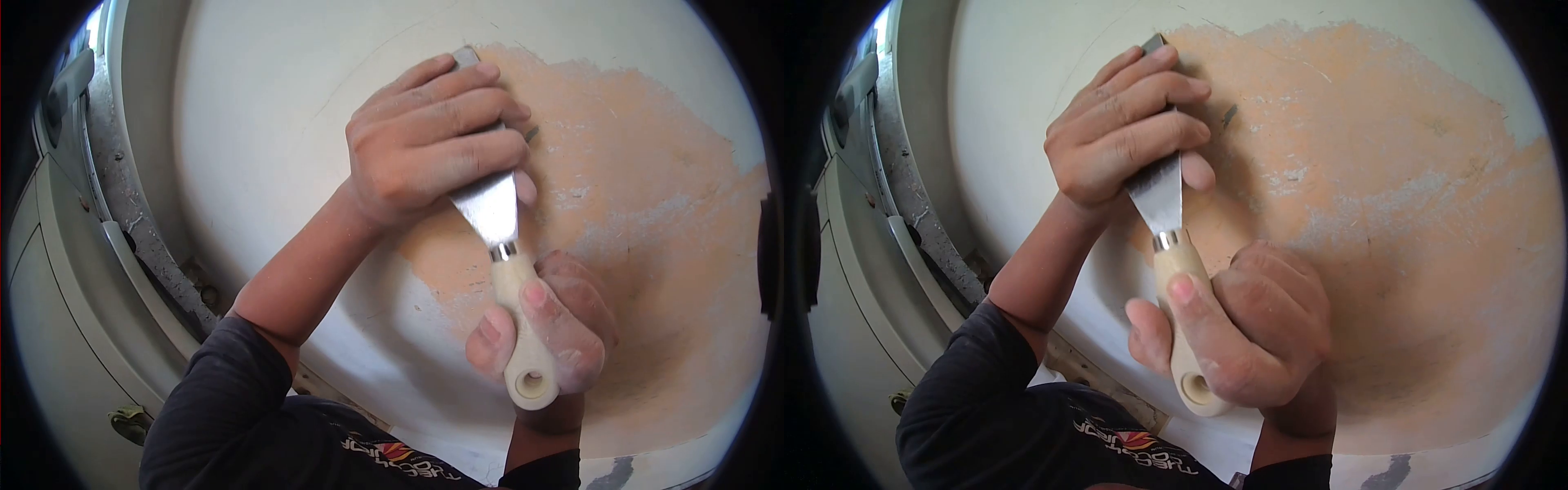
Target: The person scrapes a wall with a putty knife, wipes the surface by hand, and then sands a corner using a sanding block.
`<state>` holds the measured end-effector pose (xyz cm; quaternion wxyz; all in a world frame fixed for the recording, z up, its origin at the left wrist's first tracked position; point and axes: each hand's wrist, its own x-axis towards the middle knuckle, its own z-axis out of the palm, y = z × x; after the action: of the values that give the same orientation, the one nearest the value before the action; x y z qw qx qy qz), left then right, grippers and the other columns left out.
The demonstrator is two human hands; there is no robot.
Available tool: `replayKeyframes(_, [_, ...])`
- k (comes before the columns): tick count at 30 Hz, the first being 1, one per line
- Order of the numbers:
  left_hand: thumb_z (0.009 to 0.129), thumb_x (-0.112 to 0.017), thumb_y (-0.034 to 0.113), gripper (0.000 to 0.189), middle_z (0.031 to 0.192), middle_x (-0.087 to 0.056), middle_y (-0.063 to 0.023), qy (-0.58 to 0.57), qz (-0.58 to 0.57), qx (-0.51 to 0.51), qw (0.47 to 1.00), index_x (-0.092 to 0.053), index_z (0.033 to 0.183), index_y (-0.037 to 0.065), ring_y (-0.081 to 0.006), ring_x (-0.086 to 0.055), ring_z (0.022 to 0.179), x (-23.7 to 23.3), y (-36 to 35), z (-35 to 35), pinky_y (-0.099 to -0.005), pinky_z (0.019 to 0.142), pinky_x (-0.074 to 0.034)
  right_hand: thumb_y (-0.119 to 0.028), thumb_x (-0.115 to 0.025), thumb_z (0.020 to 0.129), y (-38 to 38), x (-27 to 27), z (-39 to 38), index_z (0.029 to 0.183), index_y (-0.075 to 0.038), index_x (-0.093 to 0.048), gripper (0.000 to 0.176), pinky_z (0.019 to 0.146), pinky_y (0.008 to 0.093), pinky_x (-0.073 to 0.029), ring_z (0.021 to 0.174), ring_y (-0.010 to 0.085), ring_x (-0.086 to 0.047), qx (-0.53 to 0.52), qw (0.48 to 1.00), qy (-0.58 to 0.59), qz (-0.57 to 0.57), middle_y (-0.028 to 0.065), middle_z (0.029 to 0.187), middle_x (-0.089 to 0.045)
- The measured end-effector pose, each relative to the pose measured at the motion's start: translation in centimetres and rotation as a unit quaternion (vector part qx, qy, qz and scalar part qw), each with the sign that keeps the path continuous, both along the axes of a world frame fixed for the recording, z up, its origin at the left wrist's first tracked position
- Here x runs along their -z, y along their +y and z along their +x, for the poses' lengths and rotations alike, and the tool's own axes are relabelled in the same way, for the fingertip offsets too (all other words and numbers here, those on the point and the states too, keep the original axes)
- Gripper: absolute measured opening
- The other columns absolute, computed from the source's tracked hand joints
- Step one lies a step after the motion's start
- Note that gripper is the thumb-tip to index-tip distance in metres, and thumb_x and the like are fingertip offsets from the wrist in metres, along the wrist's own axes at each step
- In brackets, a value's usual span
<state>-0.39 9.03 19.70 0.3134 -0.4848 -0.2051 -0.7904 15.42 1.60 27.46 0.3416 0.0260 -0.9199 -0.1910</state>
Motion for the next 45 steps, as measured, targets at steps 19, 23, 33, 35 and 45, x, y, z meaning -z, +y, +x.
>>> replayKeyframes(19, [0.078, -0.077, 0.048, 0.035, 0.092, -0.076, -0.0061, -0.017, 0.006, -0.007, 1.000, -0.070, 0.081, 0.014, -0.0306, -0.073, 0.103, -0.1, 0.3, -0.1, -0.0456, 0.095, -0.055, -0.008, -0.079, 0.078, -0.1, 0.0, 0.0, 0.110, -0.006, -0.058, 0.039, 0.043, 0.0302, -0.041, 0.048, 0.0167, -0.048, 0.034, 0.999, -0.005, 0.001, 0.0025, 0.065, -0.048])
replayKeyframes(23, [0.079, -0.077, 0.047, 0.036, 0.091, -0.075, -0.0068, -0.016, 0.014, -0.010, 1.000, -0.069, 0.078, 0.013, -0.0311, -0.073, 0.100, 0.4, 0.1, 0.1, -0.0451, 0.092, -0.055, -0.008, -0.078, 0.077, 0.1, 0.3, 0.1, 0.105, -0.005, -0.061, 0.034, 0.042, 0.0299, -0.038, 0.046, 0.0166, -0.046, 0.004, 0.999, -0.016, 0.039, 0.0021, 0.062, -0.045])
replayKeyframes(33, [0.081, -0.075, 0.046, 0.036, 0.090, -0.074, -0.0088, 0.003, 0.014, -0.026, 1.000, -0.068, 0.080, 0.010, -0.0330, -0.074, 0.097, 0.5, 0.2, 0.2, -0.0455, 0.089, -0.057, -0.007, -0.078, 0.076, 0.6, 0.6, -0.2, 0.099, -0.003, -0.063, 0.028, 0.041, 0.0295, -0.035, 0.045, 0.0163, -0.044, -0.017, 0.998, 0.002, 0.062, 0.0023, 0.061, -0.043])
replayKeyframes(35, [0.077, -0.080, 0.041, 0.031, 0.084, -0.071, -0.0022, -0.030, 0.048, -0.037, 0.998, -0.065, 0.077, 0.014, -0.0281, -0.073, 0.087, 0.4, 0.9, 0.1, -0.0378, 0.076, -0.058, -0.007, -0.078, 0.076, 0.8, 0.9, -0.5, 0.097, -0.003, -0.063, 0.026, 0.041, 0.0295, -0.035, 0.045, 0.0160, -0.045, -0.017, 0.998, 0.018, 0.066, 0.0022, 0.060, -0.043])
replayKeyframes(45, [0.078, -0.080, 0.040, 0.031, 0.082, -0.070, -0.0054, -0.026, 0.058, -0.037, 0.997, -0.067, 0.078, 0.012, -0.0300, -0.073, 0.086, 0.5, 1.2, 0.3, -0.0394, 0.077, -0.058, -0.005, -0.075, 0.078, 0.4, 0.7, 0.0, 0.107, -0.003, -0.060, 0.033, 0.043, 0.0322, -0.040, 0.046, 0.0207, -0.048, -0.008, 0.999, -0.005, 0.039, 0.0055, 0.061, -0.050])
